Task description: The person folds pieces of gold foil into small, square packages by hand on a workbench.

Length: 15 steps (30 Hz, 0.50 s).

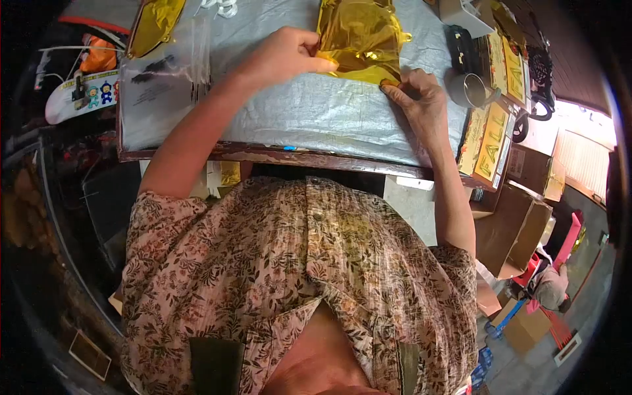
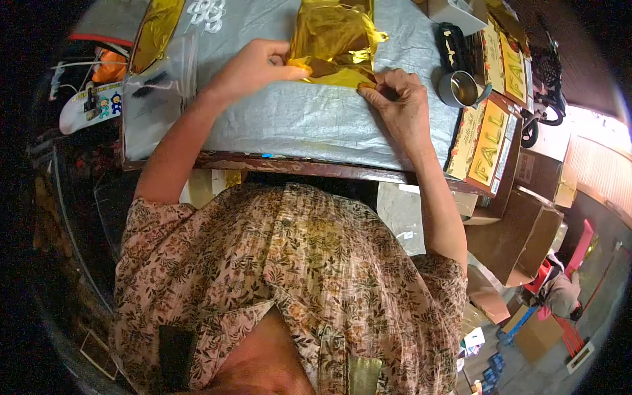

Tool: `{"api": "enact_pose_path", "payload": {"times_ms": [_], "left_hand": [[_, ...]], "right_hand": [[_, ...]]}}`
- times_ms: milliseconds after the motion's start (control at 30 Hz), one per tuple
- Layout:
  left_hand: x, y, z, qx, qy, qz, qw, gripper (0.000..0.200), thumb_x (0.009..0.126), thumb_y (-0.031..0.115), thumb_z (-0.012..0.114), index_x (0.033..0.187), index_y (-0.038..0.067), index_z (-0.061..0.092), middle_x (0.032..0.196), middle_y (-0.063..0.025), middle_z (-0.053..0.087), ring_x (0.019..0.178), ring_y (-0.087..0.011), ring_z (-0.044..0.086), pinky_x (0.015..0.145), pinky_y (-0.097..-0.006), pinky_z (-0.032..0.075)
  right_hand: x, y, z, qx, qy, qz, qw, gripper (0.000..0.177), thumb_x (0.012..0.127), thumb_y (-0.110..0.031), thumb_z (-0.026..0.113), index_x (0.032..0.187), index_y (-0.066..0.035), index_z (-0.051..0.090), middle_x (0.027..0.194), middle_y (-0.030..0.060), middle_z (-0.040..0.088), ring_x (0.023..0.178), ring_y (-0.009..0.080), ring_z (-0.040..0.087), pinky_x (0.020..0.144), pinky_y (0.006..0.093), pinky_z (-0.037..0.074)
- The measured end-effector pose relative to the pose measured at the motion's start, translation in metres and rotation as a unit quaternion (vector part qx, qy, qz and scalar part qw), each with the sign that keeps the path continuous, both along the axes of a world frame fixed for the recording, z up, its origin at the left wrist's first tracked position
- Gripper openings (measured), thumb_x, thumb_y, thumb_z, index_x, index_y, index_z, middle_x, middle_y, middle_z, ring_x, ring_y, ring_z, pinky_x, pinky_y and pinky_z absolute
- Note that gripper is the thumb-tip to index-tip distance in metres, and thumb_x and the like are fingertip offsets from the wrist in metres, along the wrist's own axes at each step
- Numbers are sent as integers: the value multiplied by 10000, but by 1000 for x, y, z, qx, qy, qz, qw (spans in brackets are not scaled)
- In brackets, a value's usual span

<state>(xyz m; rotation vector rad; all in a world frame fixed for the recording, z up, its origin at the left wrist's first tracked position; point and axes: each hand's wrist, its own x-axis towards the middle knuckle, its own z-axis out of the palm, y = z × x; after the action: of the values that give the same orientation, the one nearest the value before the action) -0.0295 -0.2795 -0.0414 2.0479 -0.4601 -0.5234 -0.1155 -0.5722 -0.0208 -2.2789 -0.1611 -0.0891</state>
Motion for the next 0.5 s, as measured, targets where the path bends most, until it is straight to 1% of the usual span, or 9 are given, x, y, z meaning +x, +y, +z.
{"api": "enact_pose_path", "payload": {"times_ms": [33,67,133,167,200,233,267,333,500], "left_hand": [[-5,1,5,43,-12,-17,999,472,828,317,866,1170,37,698,899,-104,755,773,-182,692,740,-332,535],[-12,1,10,44,-11,-20,999,472,828,317,866,1170,37,698,899,-104,755,773,-182,692,740,-332,535],[-29,0,22,36,-58,-6,998,345,832,206,845,1103,53,696,981,-60,732,867,-200,686,784,-353,540],[-31,1,20,36,-56,-8,998,345,832,206,845,1103,53,696,981,-60,732,867,-200,686,784,-353,540],[-34,1,18,11,-210,-55,976,273,824,120,807,1059,59,683,1013,-39,708,921,-218,672,815,-366,540],[-36,1,17,-16,-357,-99,928,226,815,34,769,1016,65,671,1045,-19,684,975,-236,658,846,-380,540],[-40,-1,18,-24,-332,-114,936,259,765,-79,697,965,68,624,1049,-7,652,1036,-267,637,872,-397,538],[-42,-1,15,-30,-339,-110,934,256,761,-87,688,950,66,608,1045,-16,654,1026,-273,639,866,-394,538],[-45,1,9,-46,-329,-117,936,232,776,-84,678,917,61,564,1031,-33,653,1016,-283,642,850,-394,536]], "right_hand": [[-1,-2,-2,1,1,-4,1000,223,841,-129,866,909,-4,694,861,52,649,836,187,545,809,333,465],[0,-6,-5,-10,-16,17,1000,209,828,-105,865,930,-16,705,887,54,656,864,198,553,830,331,465],[-2,-10,-7,-20,-30,33,999,208,815,-80,864,952,-27,716,913,56,664,892,210,561,852,329,465],[-2,-11,-6,-29,-49,52,997,219,804,-71,857,978,-39,727,935,55,677,927,223,571,880,334,460],[-3,-11,-5,-38,-69,72,994,239,793,-61,851,1004,-50,738,957,55,690,963,235,582,909,339,455],[-4,-13,-5,-38,-68,71,994,239,793,-61,851,1004,-50,738,957,55,690,963,235,582,909,339,455],[-4,-15,-5,-54,-78,88,992,259,787,-61,844,1025,-61,743,993,52,702,984,243,591,932,351,448],[-3,-16,-5,-70,-88,105,988,280,781,-60,836,1047,-71,748,1029,49,715,1004,251,600,955,364,440],[-4,-17,-1,-52,-68,119,989,282,796,-80,826,1069,-91,755,1093,30,723,1054,245,595,1001,377,416]]}}
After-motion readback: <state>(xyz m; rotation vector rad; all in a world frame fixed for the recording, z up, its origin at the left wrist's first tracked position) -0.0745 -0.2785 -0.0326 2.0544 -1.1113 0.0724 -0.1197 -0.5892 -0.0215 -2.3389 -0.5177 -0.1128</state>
